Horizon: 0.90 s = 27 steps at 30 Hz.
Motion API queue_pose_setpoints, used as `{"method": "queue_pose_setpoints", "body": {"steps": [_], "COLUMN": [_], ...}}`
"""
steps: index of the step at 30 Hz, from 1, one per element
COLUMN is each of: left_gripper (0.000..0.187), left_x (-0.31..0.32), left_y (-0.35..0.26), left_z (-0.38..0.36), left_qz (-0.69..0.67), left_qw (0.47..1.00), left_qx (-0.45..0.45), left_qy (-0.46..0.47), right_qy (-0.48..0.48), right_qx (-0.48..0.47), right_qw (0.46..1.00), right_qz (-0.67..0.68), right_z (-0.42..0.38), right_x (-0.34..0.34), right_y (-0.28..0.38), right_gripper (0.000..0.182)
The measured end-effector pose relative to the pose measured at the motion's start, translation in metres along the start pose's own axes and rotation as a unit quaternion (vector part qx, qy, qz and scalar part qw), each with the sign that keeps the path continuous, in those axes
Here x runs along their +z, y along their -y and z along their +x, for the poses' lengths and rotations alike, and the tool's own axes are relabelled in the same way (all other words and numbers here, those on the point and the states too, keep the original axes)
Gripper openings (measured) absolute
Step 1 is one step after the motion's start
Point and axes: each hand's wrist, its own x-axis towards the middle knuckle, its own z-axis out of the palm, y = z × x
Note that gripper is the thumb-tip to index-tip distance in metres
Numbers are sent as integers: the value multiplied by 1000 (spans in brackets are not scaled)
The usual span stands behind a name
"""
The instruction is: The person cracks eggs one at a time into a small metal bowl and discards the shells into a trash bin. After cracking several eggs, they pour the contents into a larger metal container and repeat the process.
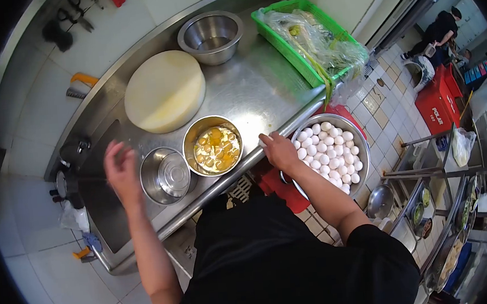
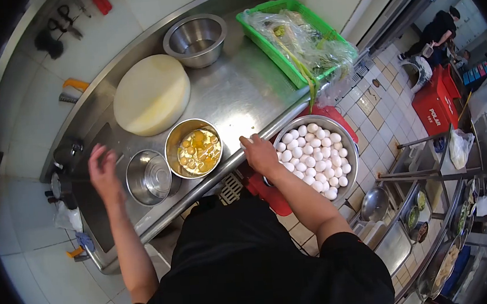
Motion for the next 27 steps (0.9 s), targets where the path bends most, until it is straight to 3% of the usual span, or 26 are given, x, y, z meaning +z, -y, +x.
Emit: {"method": "queue_pose_setpoints", "body": {"steps": [2, 4, 5, 6, 7, 8, 10, 11, 19, 21, 25, 27], "left_gripper": [32, 33, 35, 38, 42, 50, 49, 46, 36, 36, 40, 40], "left_x": [36, 68, 82, 97, 108, 120, 133, 139, 129, 124, 118, 116], "left_y": [5, 2, -2, -10, -17, -14, -18, -15, -7, -2, 12, 17], "left_z": [-11, -25, -34, -41, -47, -50, -50, -48, -34, -32, -34, -35], "left_qz": [-22, -25, -20, -2, 17, 20, 24, 36, 57, 73, 78, 82], "left_qw": [994, 976, 962, 947, 929, 917, 910, 903, 899, 895, 895, 895], "left_qx": [-14, -33, -41, -27, -13, 18, 45, 72, 95, 92, 103, 122], "left_qy": [108, 214, 269, 320, 370, 398, 412, 422, 423, 429, 428, 421], "right_qy": [56, 20, -5, -31, 44, 50, 145, 162, 194, 192, 205, 226], "right_qx": [89, 77, 78, 78, 135, 130, 158, 152, 38, -17, -49, -69], "right_qw": [994, 997, 983, 949, 877, 877, 729, 725, 789, 834, 869, 912], "right_qz": [25, 23, 166, 305, 459, 461, 650, 652, 582, 517, 449, 334], "right_z": [-2, 2, 5, 13, 20, 24, 32, 37, 52, 54, 59, 61], "right_x": [7, 3, 2, 1, -11, -20, -30, -27, -25, -18, -12, -26], "right_y": [-1, 4, 4, 5, 18, 31, 52, 56, 76, 75, 75, 83], "right_gripper": [38, 38, 38, 40, 39, 39, 36, 36, 42, 41, 39, 38]}}
